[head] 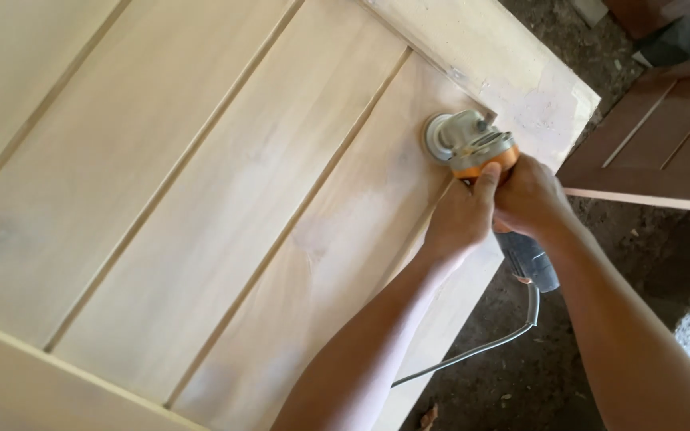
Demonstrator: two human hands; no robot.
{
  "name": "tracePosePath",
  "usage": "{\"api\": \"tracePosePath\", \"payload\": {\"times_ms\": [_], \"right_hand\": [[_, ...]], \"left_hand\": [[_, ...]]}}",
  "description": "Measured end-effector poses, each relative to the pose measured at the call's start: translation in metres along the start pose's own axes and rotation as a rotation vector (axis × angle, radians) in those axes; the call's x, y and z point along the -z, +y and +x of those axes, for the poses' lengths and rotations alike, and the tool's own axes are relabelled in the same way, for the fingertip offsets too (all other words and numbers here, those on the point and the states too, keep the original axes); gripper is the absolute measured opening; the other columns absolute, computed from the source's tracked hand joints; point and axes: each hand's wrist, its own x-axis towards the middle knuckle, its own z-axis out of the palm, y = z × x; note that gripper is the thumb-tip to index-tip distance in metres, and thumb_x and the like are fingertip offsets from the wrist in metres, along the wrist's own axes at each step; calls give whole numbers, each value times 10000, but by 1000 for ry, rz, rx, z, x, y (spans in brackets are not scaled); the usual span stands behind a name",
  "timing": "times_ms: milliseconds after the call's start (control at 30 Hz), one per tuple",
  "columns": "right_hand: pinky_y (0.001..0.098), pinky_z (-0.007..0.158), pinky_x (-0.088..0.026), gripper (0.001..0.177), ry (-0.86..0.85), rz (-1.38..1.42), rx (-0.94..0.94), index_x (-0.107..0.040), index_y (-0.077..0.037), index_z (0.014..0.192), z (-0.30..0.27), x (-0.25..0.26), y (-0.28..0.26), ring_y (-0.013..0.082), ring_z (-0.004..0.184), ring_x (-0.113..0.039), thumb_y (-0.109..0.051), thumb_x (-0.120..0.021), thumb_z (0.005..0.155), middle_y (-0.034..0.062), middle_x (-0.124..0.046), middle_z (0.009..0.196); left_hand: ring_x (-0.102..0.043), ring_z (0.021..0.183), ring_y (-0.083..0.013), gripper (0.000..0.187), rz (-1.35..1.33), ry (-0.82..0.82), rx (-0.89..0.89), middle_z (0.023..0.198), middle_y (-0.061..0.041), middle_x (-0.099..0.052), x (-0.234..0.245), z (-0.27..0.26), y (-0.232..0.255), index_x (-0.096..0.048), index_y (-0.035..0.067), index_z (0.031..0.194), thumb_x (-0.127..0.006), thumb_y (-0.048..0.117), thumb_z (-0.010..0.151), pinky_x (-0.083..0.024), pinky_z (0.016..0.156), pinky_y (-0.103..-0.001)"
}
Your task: Sanding a wooden door with a power sander.
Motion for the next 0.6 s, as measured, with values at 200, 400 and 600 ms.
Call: {"api": "tracePosePath", "payload": {"times_ms": [200, 400, 600], "right_hand": [[451, 701, -603, 356, -30, -166, 207, -677, -42, 1056, -38, -20, -17, 300, 769, -736, -354, -719, 888, 171, -753, 909], [464, 789, -569, 512, -8, -117, 311, -658, -77, 1105, -97, -58, -13, 319, 924, -695, -403, -843, 757, 163, -712, 1041], [418, 683, -652, 486, -173, -166, 374, -626, -81, 1165, -154, -86, -30, 273, 785, -714, -405, -777, 834, 94, -656, 1032]], "left_hand": [[-688, 1113, -404, 744, -22, 51, 154, 1216, -276, -681, 9, -71, -15, -499, -8, 1395, -333, 608, 1012, -543, 925, -472], [-623, 1229, -337, 778, -92, 173, 21, 1350, -238, -636, 16, -128, -79, -490, 7, 1483, -307, 651, 1087, -486, 1012, -479], [-431, 563, -108, 765, -296, 129, 226, 709, -28, -502, 47, -200, -52, -501, -18, 1393, -314, 638, 1046, -399, 501, -314]]}}
